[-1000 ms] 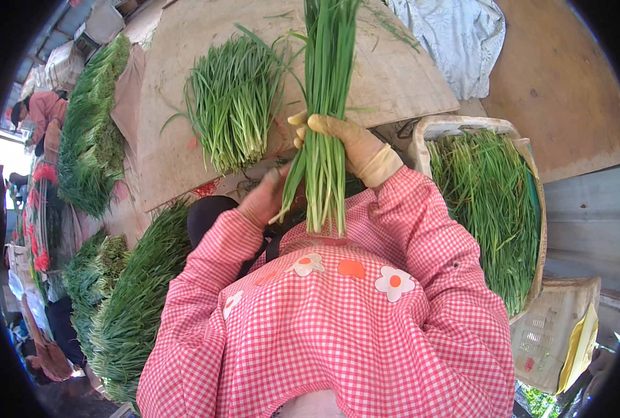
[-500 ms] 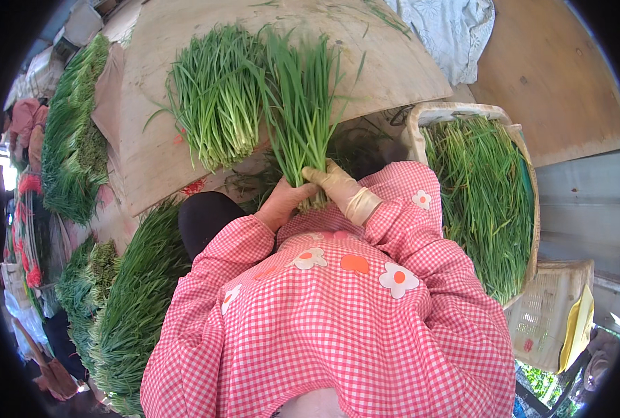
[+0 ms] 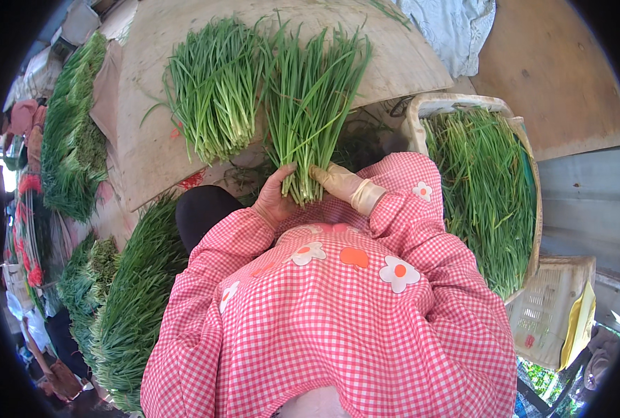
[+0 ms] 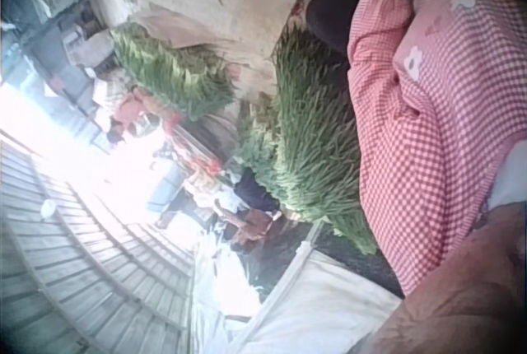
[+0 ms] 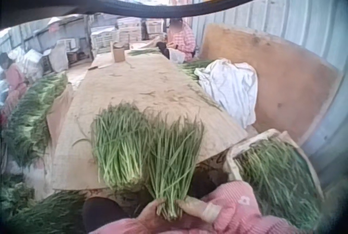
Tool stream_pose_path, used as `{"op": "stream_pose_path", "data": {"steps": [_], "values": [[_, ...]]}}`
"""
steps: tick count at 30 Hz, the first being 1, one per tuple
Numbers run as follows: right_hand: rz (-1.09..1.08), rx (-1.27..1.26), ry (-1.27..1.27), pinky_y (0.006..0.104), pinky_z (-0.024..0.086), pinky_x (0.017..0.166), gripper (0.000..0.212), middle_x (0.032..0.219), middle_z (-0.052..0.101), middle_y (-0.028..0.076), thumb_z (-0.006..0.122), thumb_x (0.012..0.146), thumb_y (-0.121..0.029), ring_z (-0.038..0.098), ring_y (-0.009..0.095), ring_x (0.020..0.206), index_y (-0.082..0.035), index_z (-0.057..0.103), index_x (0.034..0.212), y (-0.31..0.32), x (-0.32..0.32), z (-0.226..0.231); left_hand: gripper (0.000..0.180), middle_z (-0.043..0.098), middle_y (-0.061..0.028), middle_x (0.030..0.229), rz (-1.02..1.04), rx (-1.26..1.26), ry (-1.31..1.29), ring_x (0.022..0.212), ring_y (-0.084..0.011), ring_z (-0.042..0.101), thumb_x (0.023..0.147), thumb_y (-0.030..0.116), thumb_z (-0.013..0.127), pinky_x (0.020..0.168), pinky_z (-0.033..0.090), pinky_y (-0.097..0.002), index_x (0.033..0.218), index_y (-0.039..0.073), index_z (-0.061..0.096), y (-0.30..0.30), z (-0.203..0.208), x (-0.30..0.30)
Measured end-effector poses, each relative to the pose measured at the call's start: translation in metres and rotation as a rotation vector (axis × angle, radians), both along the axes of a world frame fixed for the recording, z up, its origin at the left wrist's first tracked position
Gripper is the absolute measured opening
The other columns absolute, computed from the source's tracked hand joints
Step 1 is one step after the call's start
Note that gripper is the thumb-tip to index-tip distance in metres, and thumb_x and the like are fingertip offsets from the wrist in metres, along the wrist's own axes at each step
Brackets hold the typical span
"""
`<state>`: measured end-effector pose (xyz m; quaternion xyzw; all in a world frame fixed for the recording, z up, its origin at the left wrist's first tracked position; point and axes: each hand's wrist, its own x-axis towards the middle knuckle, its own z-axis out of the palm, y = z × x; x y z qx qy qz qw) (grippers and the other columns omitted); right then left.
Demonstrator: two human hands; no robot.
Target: The person sorts bunches of chives by hand, removes yellowed leaves, aligns the stems, ties the bunch with a red string, and places it into a plastic crate.
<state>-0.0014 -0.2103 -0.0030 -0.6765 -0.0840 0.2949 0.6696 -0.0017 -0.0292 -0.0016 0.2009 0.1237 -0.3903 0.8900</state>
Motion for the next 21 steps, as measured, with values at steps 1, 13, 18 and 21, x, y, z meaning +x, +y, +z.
{"op": "stream_pose_path", "data": {"steps": [1, 13, 18, 21], "values": [[0.030, -0.031, -0.040, 0.0296, 0.043, 0.089, 0.051, 0.114, 0.056, 0.011, 0.044, 0.093, -0.041, 0.052, 0.018, 0.103, -0.003, 0.043, 0.127, -0.001, 0.000, -0.003, 0.038, 0.061, -0.0130, 0.103, -0.032, 0.005, -0.001, 0.091, -0.0253, 0.061, 0.084, 0.025, 0.059, 0.081, 0.052, -0.0411, 0.114, 0.002, 0.051, -0.001, 0.004, -0.001], [-0.553, -0.360, -0.309, 0.0349, 0.048, 0.072, 0.038, 0.094, 0.062, 0.020, 0.053, 0.084, -0.030, 0.061, 0.031, 0.083, 0.001, 0.057, 0.103, -0.001, 0.021, 0.001, 0.021, 0.061, -0.0086, 0.087, -0.113, 0.366, -0.160, 0.079, -0.0187, 0.062, 0.080, 0.003, 0.061, 0.064, 0.052, -0.0290, 0.100, 0.004, 0.055, -0.013, 0.039, -0.012], [-0.442, -1.176, -0.750, 0.0428, 0.049, 0.074, 0.019, 0.088, 0.059, 0.026, 0.047, 0.082, -0.012, 0.059, 0.041, 0.079, -0.005, 0.060, 0.095, -0.054, 0.085, 0.005, 0.022, 0.060, -0.0086, 0.083, -0.137, 0.245, -0.249, 0.069, -0.0162, 0.057, 0.080, 0.003, 0.058, 0.058, 0.047, -0.0271, 0.102, 0.004, 0.053, -0.002, 0.026, -0.017], [-0.586, -1.382, -0.824, 0.0383, 0.052, 0.065, 0.029, 0.082, 0.063, 0.019, 0.040, 0.087, 0.000, 0.063, 0.029, 0.073, -0.009, 0.059, 0.108, -0.088, 0.108, 0.048, 0.018, 0.058, -0.0089, 0.082, -0.086, 0.174, -0.138, 0.063, -0.0145, 0.053, 0.081, 0.004, 0.056, 0.055, 0.044, -0.0272, 0.098, 0.002, 0.053, -0.005, 0.026, -0.019]]}}
